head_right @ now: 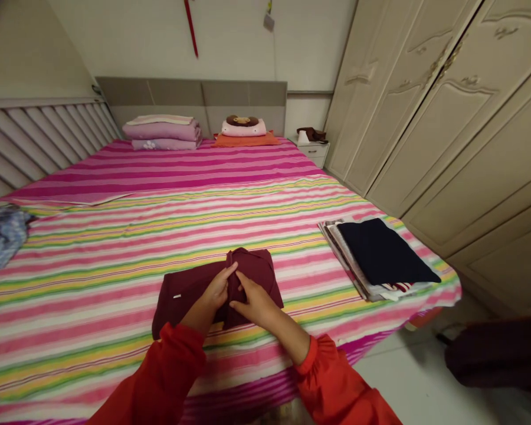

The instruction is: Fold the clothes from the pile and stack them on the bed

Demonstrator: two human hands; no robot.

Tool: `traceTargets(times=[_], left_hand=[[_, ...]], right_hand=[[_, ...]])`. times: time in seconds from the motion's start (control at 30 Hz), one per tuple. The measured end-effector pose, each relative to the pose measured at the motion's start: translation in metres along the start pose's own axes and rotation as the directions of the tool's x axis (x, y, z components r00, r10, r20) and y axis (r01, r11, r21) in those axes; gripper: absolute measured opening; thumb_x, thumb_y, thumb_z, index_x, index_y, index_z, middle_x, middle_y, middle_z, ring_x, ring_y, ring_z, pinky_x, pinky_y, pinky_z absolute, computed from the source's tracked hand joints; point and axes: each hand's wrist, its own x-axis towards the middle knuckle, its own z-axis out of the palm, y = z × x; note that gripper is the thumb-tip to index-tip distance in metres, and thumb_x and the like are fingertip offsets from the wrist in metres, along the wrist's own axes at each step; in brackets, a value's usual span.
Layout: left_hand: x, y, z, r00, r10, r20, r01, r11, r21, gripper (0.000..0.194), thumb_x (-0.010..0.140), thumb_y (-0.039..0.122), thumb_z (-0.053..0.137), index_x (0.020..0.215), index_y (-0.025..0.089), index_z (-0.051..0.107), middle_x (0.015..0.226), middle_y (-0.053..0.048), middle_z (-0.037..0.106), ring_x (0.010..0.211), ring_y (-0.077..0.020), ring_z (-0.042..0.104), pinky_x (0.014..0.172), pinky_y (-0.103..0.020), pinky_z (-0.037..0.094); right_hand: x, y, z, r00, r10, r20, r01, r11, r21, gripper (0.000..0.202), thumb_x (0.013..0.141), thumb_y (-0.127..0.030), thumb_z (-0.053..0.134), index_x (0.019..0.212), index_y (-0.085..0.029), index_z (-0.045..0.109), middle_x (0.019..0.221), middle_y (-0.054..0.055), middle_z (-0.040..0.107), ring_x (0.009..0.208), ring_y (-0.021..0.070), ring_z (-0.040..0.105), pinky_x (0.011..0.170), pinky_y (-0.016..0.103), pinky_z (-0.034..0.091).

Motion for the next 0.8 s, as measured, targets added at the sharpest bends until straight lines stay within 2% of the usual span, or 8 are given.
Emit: traceTargets(times=[0.07, 0.13, 0.27, 0.37, 0.47, 0.6, 0.67, 0.8], left_hand=[[0.005, -0.005, 0.002, 0.999, 0.023, -0.027, -0.022, 0.999, 0.048, 0.047, 0.057, 0.051, 0.083, 0.079, 0.014, 0.062, 0.063, -0.002, 0.065, 0.059, -0.0178, 0.064, 0.063, -0.032, 0.054], [0.006, -0.008, 0.001, 0.995, 0.066, -0.07, -0.057, 0.992, 0.116, 0.044, 0.06, 0.047, 0.081, 0.083, 0.014, 0.062, 0.067, -0.003, 0.067, 0.061, -0.0177, 0.065, 0.065, -0.033, 0.055], [-0.003, -0.004, -0.009, 0.961, 0.201, -0.19, -0.133, 0.937, 0.322, 0.046, 0.076, 0.032, 0.067, 0.118, 0.014, 0.058, 0.109, -0.016, 0.07, 0.094, -0.0251, 0.069, 0.087, -0.043, 0.054], [-0.019, 0.006, -0.006, 0.916, 0.347, -0.201, -0.209, 0.841, 0.498, 0.058, 0.082, 0.022, 0.057, 0.139, 0.017, 0.046, 0.145, -0.018, 0.051, 0.131, -0.0279, 0.051, 0.113, -0.049, 0.037], [-0.03, 0.014, 0.019, 0.879, 0.477, 0.033, -0.363, 0.621, 0.694, 0.049, 0.09, 0.022, 0.046, 0.138, 0.02, 0.051, 0.153, -0.009, 0.044, 0.145, -0.0224, 0.033, 0.123, -0.045, 0.018], [-0.021, 0.013, 0.058, 0.798, 0.412, 0.441, -0.514, 0.082, 0.854, 0.049, 0.098, 0.029, 0.032, 0.144, 0.022, 0.047, 0.155, -0.007, 0.041, 0.148, -0.0242, 0.028, 0.123, -0.053, 0.014], [-0.011, 0.006, 0.063, 0.815, 0.331, 0.476, -0.495, -0.03, 0.868, 0.049, 0.098, 0.032, 0.033, 0.143, 0.024, 0.049, 0.155, -0.006, 0.041, 0.148, -0.0261, 0.027, 0.122, -0.055, 0.013], [0.004, -0.01, 0.041, 0.867, 0.317, 0.384, -0.38, -0.079, 0.922, 0.047, 0.097, 0.033, 0.036, 0.142, 0.028, 0.051, 0.152, -0.006, 0.045, 0.147, -0.0285, 0.03, 0.121, -0.059, 0.013]], right_hand=[[-0.01, -0.004, -0.002, 1.0, 0.004, 0.016, -0.005, 0.998, 0.056, 0.073, 0.079, -0.026, 0.07, 0.147, -0.023, 0.043, 0.104, 0.005, 0.07, 0.061, 0.0114, 0.06, 0.062, 0.027, 0.054], [-0.018, -0.009, -0.009, 0.999, -0.043, -0.003, 0.043, 0.996, 0.078, 0.055, 0.084, -0.03, 0.065, 0.138, -0.024, 0.055, 0.101, 0.004, 0.07, 0.061, 0.011, 0.06, 0.062, 0.026, 0.054], [-0.021, -0.006, -0.032, 0.938, -0.073, -0.339, 0.048, 0.996, -0.08, 0.036, 0.097, -0.036, 0.045, 0.123, -0.021, 0.066, 0.116, 0.011, 0.069, 0.107, 0.0221, 0.064, 0.096, 0.039, 0.051], [-0.012, 0.013, -0.044, 0.875, -0.051, -0.481, -0.093, 0.958, -0.27, 0.046, 0.099, -0.037, 0.036, 0.133, -0.017, 0.059, 0.139, 0.015, 0.058, 0.132, 0.0273, 0.049, 0.11, 0.048, 0.039], [-0.001, 0.031, -0.037, 0.877, -0.06, -0.476, -0.177, 0.882, -0.437, 0.051, 0.099, -0.033, 0.033, 0.145, -0.018, 0.047, 0.155, 0.012, 0.04, 0.145, 0.0283, 0.032, 0.114, 0.053, 0.031], [0.004, 0.047, -0.008, 0.923, 0.002, -0.385, -0.242, 0.782, -0.575, 0.059, 0.094, -0.023, 0.038, 0.153, -0.02, 0.033, 0.159, 0.011, 0.035, 0.147, 0.0269, 0.027, 0.115, 0.053, 0.027], [0.004, 0.053, 0.002, 0.934, 0.048, -0.353, -0.266, 0.753, -0.602, 0.063, 0.091, -0.023, 0.042, 0.154, -0.018, 0.032, 0.158, 0.012, 0.035, 0.147, 0.0277, 0.029, 0.115, 0.053, 0.027], [0.001, 0.062, 0.006, 0.934, 0.04, -0.356, -0.26, 0.76, -0.595, 0.061, 0.094, -0.033, 0.042, 0.153, -0.02, 0.033, 0.159, 0.012, 0.034, 0.146, 0.0288, 0.03, 0.115, 0.053, 0.025]])
